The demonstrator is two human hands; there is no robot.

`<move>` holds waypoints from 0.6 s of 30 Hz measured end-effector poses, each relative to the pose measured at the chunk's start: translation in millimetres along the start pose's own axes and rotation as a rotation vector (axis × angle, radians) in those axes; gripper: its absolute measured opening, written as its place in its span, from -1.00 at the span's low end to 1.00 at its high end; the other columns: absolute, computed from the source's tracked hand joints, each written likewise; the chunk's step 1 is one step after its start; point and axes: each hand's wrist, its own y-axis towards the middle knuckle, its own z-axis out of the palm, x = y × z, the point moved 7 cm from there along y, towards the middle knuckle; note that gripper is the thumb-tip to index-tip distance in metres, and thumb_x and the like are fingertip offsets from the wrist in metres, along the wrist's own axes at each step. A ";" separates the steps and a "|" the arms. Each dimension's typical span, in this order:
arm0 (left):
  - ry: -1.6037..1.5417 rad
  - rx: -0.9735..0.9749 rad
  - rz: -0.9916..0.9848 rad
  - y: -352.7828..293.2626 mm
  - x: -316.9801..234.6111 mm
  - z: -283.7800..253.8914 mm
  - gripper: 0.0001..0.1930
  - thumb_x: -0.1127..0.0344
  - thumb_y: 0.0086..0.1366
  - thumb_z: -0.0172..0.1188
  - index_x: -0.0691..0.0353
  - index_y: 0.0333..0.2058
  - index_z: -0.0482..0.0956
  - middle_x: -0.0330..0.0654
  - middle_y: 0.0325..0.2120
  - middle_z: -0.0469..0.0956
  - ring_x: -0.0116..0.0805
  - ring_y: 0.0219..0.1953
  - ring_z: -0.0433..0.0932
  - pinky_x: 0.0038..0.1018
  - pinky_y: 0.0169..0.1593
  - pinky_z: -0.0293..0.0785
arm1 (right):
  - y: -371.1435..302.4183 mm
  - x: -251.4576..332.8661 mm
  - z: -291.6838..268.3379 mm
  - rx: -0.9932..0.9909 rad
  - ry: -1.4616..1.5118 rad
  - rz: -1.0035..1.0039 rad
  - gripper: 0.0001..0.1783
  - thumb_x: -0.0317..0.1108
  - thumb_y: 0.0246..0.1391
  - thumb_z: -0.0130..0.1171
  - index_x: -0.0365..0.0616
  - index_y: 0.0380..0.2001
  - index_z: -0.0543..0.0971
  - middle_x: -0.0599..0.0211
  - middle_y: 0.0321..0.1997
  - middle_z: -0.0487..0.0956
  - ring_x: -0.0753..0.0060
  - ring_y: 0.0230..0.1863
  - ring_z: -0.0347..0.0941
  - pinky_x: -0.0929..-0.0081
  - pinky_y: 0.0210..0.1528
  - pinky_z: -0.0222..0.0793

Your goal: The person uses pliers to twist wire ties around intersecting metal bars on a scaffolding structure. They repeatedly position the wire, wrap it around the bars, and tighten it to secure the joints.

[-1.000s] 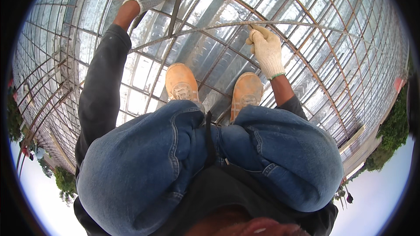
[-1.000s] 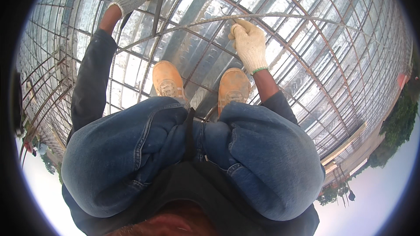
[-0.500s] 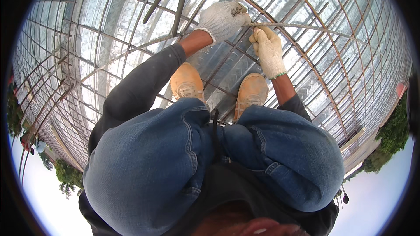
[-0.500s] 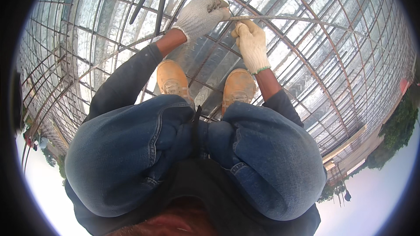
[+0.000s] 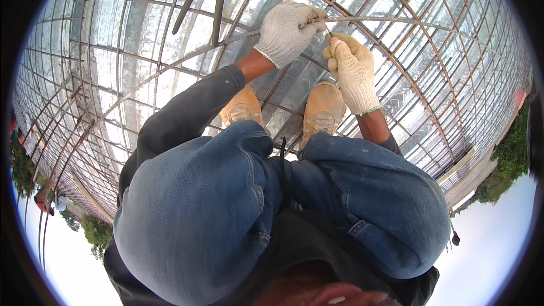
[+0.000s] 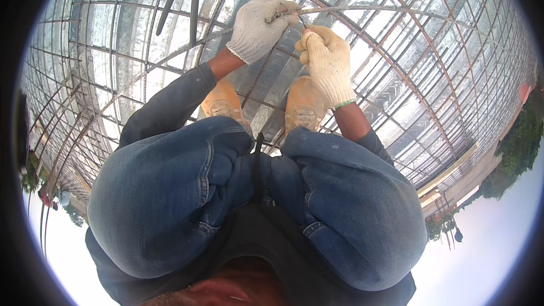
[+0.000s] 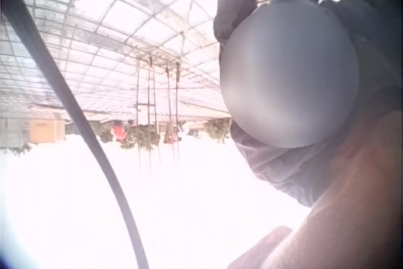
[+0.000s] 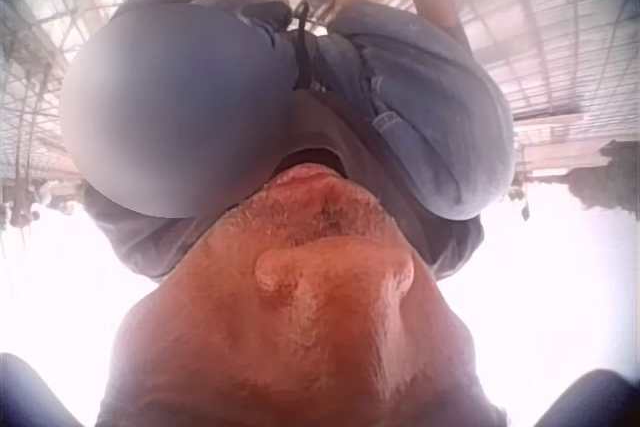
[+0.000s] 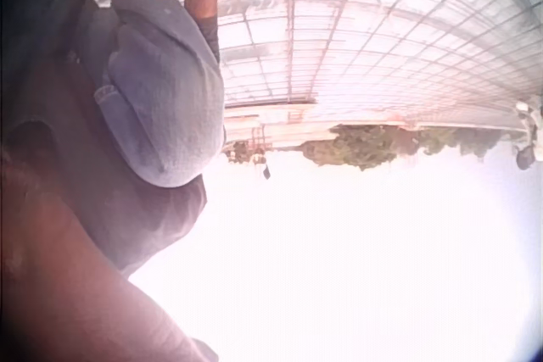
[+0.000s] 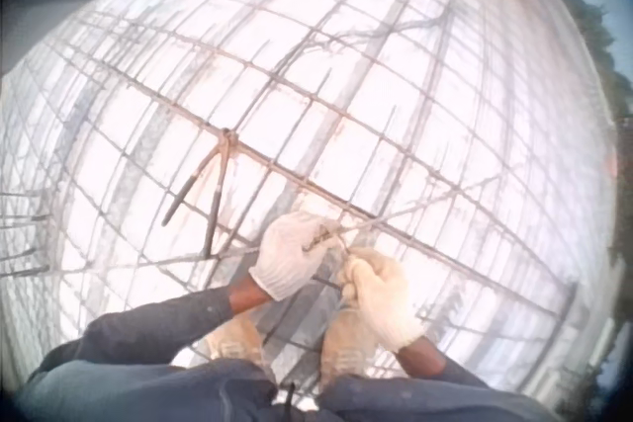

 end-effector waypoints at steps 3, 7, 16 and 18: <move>0.072 -0.064 0.195 -7.6 -7.4 -13.9 -0.66 0.14 0.42 0.43 0.13 0.08 0.87 -0.11 -0.19 0.83 -0.12 -0.21 0.75 -0.20 -0.03 0.63 | -23.2 23.7 9.1 0.038 -0.037 -0.026 -0.51 -0.22 0.57 0.19 -0.49 0.23 0.67 0.19 -0.26 0.81 0.58 -0.39 0.67 0.53 -0.39 0.54; 0.133 -0.081 0.346 -8.6 -19.8 -6.2 -0.61 0.20 0.39 0.48 0.09 0.16 0.82 -0.11 -0.04 0.84 -0.10 -0.10 0.76 -0.18 0.10 0.62 | -27.8 30.8 21.0 0.042 -0.062 -0.121 -0.51 -0.19 0.57 0.18 -0.48 0.22 0.67 0.18 -0.28 0.81 0.57 -0.38 0.71 0.52 -0.39 0.55; -0.108 0.026 0.063 -7.4 0.2 -1.9 -0.58 0.18 0.43 0.50 0.15 0.20 0.78 -0.09 0.03 0.83 -0.19 0.04 0.81 -0.31 0.15 0.71 | -30.5 42.6 33.4 0.082 0.028 -0.203 -0.49 -0.15 0.60 0.15 -0.47 0.22 0.67 0.22 -0.29 0.80 0.59 -0.42 0.65 0.54 -0.39 0.51; -0.161 -0.017 -0.020 -9.8 6.3 -1.7 -0.63 0.21 0.46 0.46 0.19 0.16 0.78 -0.06 -0.01 0.84 -0.19 0.01 0.84 -0.31 0.11 0.74 | -33.6 43.2 32.9 0.079 0.043 -0.186 -0.47 -0.11 0.61 0.16 -0.46 0.22 0.67 0.21 -0.27 0.79 0.59 -0.40 0.66 0.54 -0.36 0.51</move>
